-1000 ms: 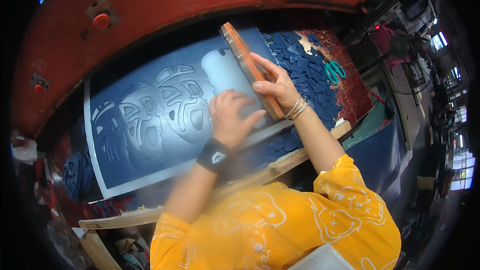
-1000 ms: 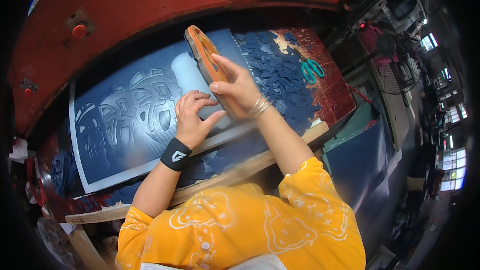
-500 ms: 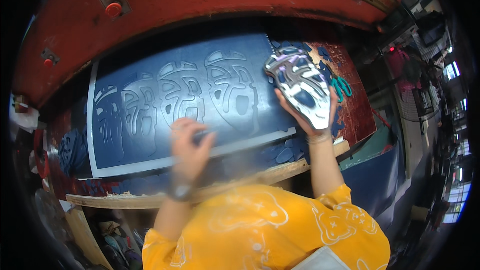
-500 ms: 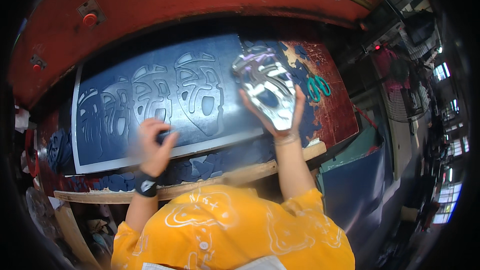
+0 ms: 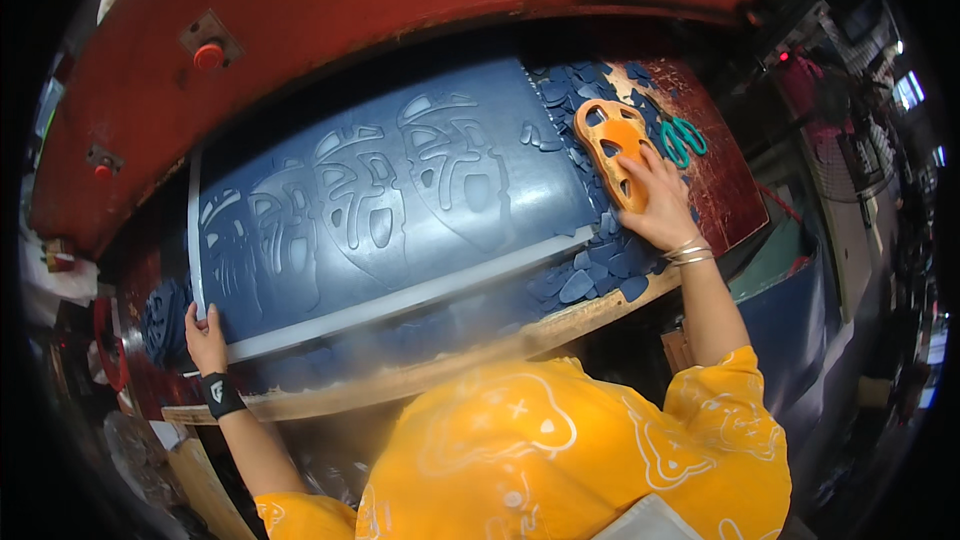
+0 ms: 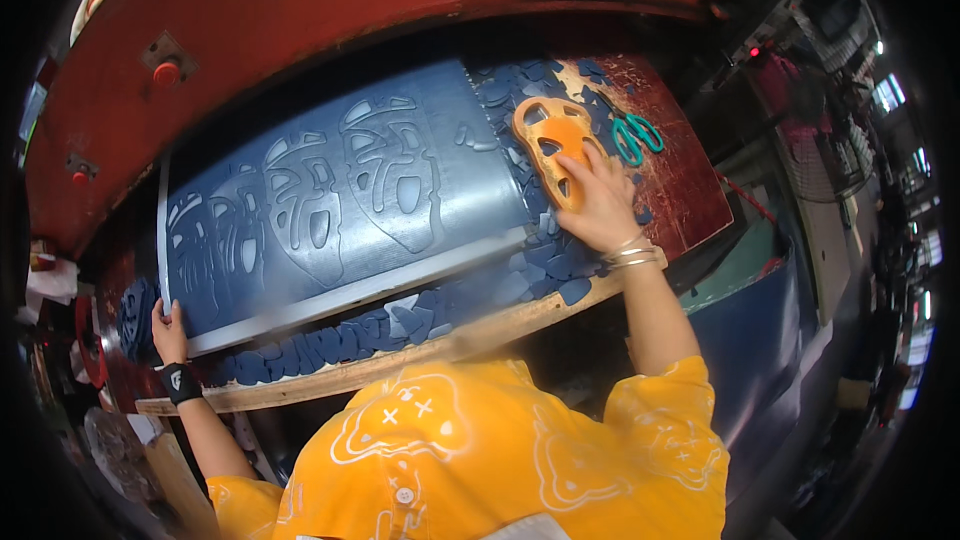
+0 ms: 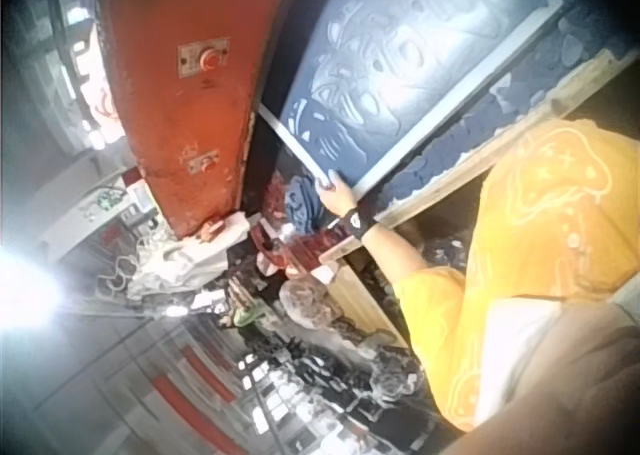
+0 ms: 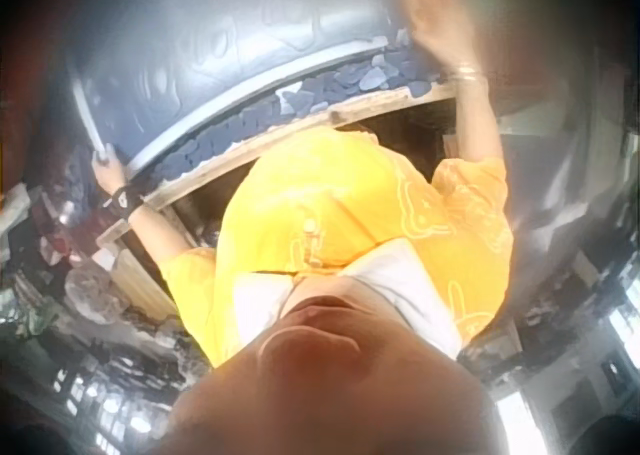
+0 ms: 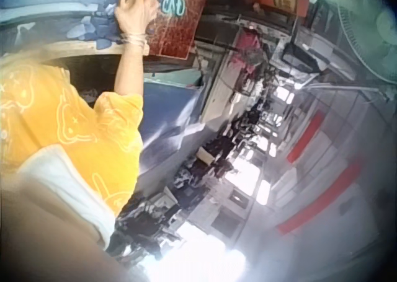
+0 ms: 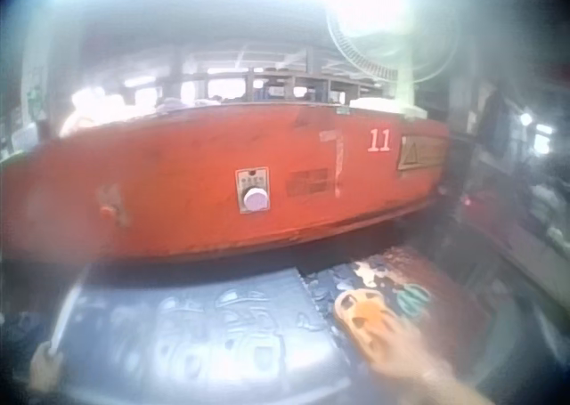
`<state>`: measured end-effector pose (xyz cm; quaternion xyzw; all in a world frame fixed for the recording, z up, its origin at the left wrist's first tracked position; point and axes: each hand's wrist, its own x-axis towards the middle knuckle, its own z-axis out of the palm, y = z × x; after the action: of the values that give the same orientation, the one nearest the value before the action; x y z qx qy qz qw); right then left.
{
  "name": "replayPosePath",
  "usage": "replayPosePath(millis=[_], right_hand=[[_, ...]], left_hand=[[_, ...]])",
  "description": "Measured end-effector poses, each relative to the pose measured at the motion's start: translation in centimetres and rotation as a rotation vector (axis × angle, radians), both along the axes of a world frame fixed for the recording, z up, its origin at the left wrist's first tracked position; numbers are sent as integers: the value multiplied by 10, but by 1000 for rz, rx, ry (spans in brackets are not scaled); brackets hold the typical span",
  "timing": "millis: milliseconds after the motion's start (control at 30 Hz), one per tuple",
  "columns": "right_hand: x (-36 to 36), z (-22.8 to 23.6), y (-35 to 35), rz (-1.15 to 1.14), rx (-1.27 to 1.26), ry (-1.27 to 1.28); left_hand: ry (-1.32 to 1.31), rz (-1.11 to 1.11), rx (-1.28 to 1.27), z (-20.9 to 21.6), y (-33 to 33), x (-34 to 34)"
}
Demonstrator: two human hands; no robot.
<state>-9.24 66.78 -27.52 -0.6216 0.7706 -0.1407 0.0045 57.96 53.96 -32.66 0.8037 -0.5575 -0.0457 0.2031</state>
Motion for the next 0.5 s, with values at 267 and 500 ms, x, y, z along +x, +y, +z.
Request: replayPosePath(millis=[267, 500], right_hand=[[101, 3, -81, 63, -82, 51], [68, 4, -6, 16, 48, -264]], left_hand=[[117, -307, -183, 14, -18, 14], [374, -165, 159, 80, 91, -32]])
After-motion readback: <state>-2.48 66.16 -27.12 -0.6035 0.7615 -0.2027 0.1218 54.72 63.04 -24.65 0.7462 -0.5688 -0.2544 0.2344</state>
